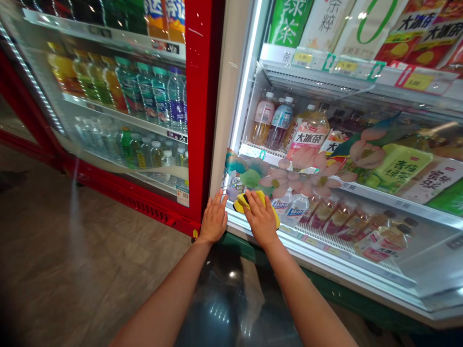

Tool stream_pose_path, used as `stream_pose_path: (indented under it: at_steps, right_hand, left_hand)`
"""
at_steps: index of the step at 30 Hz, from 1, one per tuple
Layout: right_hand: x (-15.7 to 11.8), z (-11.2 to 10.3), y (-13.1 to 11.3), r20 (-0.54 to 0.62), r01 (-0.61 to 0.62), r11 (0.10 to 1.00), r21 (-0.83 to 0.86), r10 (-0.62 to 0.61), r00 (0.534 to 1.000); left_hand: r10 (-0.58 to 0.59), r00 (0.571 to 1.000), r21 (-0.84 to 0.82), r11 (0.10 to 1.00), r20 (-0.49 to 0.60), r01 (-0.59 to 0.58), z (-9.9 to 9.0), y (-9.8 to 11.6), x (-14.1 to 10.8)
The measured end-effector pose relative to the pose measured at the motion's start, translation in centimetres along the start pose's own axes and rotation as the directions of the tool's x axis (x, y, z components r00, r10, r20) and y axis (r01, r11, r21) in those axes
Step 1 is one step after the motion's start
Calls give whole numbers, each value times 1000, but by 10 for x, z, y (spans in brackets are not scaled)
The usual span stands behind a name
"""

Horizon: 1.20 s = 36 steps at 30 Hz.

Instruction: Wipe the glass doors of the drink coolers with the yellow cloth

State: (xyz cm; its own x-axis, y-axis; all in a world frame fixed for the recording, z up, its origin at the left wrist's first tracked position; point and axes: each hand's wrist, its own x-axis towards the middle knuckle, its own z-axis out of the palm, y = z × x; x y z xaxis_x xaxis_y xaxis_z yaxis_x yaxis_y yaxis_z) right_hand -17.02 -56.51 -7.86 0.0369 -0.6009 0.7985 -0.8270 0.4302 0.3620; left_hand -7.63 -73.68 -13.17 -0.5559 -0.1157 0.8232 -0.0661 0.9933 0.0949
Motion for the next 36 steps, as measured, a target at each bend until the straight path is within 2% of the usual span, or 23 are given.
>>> stream_pose_path:
  at_steps: [3, 5, 8, 12, 15, 19, 21, 23, 26, 28, 31, 33, 36]
  right_hand:
    - [27, 11, -8, -55, -57, 998, 20, 58, 997]
    - [36, 20, -16, -57, -49, 998, 41, 52, 997]
    - [29, 26, -23, -8, 6, 998, 64, -5, 1000]
    - [24, 21, -21, 45, 33, 996, 79, -37, 998]
    - [51, 24, -24, 13, -18, 997, 81, 17, 1000]
    - [85, 48, -49, -26, -90, 992, 90, 93, 995]
    - [80, 60, -63, 5, -78, 992, 102, 78, 997]
    - [59, 68, -73, 53, -17, 993, 117, 11, 999]
    - [22, 66, -72, 93, 79, 988, 136, -92, 991]
    - [9, 59, -65, 95, 81, 988, 135, -94, 991]
    - [17, 54, -59, 63, -20, 994, 109, 14, 998]
    - [32, 59, -65, 32, -87, 992, 92, 84, 996]
    - [36, 74, -81, 34, -69, 995, 77, 66, 997]
  left_hand:
    - [-22, 1000, 7, 1000, -6, 22, -1, -8, -3]
    - [-43, 999, 3, 999, 0, 43, -1, -12, -6]
    - [-76, 997, 0, 997, 18, 76, -1, -15, -10]
    - [-69, 997, -10, 998, 36, 69, -3, -18, -12]
    - [-79, 997, -2, 997, 23, 79, -6, -21, -13]
    - [-113, 994, 38, 993, -1, 113, -13, -29, -17]
    - [-146, 989, 71, 986, -29, 148, -18, -34, -21]
    - [-168, 985, 100, 980, -49, 172, -22, -38, -25]
    - [-161, 986, 125, 978, -39, 165, -29, -41, -27]
    - [-146, 989, 129, 981, -23, 148, -33, -42, -27]
    - [-135, 990, 118, 983, -28, 138, -37, -44, -26]
    - [-139, 989, 104, 984, -44, 143, -37, -46, -26]
    - [-131, 990, 85, 987, -46, 135, -33, -46, -28]
